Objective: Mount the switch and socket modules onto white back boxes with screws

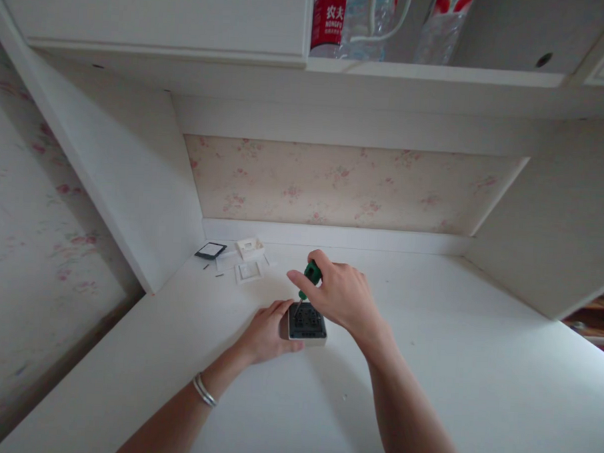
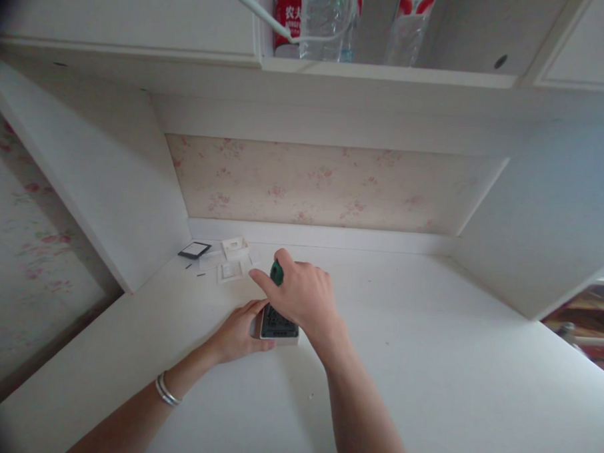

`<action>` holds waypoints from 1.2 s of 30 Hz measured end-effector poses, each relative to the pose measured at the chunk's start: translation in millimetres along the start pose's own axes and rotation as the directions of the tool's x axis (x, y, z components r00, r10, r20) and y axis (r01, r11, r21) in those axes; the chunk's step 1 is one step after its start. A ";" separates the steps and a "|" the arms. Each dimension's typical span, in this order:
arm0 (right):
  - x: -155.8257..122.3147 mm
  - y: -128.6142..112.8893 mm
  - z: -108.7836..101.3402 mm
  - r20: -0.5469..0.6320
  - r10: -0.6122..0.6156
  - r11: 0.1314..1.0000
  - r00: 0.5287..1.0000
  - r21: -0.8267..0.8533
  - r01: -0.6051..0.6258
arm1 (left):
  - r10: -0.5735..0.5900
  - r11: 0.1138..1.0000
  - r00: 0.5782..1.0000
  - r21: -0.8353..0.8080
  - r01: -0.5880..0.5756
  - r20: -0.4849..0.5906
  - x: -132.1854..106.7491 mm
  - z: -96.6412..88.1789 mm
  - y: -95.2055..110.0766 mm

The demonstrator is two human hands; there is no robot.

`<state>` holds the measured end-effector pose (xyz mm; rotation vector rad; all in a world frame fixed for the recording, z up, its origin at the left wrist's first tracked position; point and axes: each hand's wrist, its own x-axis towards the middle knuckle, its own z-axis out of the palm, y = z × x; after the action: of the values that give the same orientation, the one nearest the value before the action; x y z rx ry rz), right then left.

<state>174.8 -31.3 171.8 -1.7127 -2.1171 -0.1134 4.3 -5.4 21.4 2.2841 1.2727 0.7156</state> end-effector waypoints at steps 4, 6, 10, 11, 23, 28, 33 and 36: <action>1.4 -1.4 1.2 -0.013 0.048 0.999 0.999 -0.012 -0.049 | 0.002 1.000 1.000 -0.006 -0.002 -0.007 -0.7 1.1 -1.1; 0.5 -1.2 -1.2 0.005 -0.007 0.999 1.000 0.037 0.007 | -0.016 1.000 1.000 -0.008 0.016 -0.004 -0.7 0.8 -0.6; -0.1 -1.7 -2.9 -0.007 -0.024 0.999 1.000 0.027 0.024 | -0.031 0.999 0.999 -0.014 0.031 0.013 -0.5 -0.6 1.0; 0.5 -1.9 -1.9 -0.014 0.009 1.000 1.000 -0.002 -0.010 | -0.026 1.000 1.000 -0.013 0.026 0.013 -0.5 -0.5 0.9; 1.3 -1.5 0.2 -0.016 0.061 0.998 0.998 0.001 -0.061 | -0.015 1.000 1.000 -0.011 0.015 0.018 -0.4 -0.8 1.3; 3.1 -0.4 1.8 -0.035 0.062 0.998 0.997 0.009 -0.062 | -0.022 1.000 1.000 -0.006 0.022 0.008 -0.7 1.0 -1.2; 2.0 -2.2 2.7 -0.061 0.048 0.999 0.997 0.015 -0.048 | -0.017 1.000 1.000 -0.007 0.017 0.007 -0.4 1.7 -1.8; 2.2 -2.4 4.0 -0.064 0.081 0.997 0.995 0.000 -0.081 | -0.019 1.000 1.000 -0.010 0.019 0.010 -0.6 1.9 -2.3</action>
<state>171.2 -28.6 169.4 -1.7698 -1.9995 -0.1462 3.8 -5.1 18.4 2.2620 1.2816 0.7018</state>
